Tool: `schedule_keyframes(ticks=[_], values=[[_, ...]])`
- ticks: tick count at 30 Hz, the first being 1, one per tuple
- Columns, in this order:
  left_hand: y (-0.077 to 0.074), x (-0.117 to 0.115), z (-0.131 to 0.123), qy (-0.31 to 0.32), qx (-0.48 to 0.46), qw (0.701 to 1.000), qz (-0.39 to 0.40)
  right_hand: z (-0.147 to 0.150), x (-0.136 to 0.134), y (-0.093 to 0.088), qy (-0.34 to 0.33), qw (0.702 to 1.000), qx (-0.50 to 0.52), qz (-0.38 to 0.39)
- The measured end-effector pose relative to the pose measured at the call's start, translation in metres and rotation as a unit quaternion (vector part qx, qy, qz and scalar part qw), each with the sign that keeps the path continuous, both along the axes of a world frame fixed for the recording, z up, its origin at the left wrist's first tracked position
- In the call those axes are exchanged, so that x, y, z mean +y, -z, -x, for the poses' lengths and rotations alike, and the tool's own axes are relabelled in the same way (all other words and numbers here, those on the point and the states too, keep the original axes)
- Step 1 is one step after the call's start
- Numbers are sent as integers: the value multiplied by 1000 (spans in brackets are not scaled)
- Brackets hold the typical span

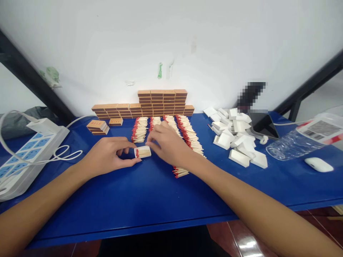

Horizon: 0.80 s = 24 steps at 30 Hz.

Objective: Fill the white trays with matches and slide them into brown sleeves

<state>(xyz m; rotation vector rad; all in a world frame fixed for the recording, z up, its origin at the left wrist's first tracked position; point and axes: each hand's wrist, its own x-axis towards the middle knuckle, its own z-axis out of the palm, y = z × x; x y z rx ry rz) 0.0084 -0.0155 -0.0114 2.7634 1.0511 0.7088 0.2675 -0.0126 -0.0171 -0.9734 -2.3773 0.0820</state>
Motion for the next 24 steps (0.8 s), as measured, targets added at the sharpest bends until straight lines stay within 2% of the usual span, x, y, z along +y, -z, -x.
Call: schedule_keyframes(ticks=[3, 8, 18, 24], values=[[0, 0, 0, -3, 5, 1000, 3, -14, 15, 2, 61, 997, -20, -33], [1, 1, 1, 0, 2, 1000, -4, -20, 27, 10, 62, 994, -80, -36], [-2, 2, 0, -3, 3, 1000, 6, -11, 24, 9, 63, 991, -116, -23], [-3, 1, 0, -13, 11, 1000, 12, -6, 7, -4, 28, 997, -66, -29]])
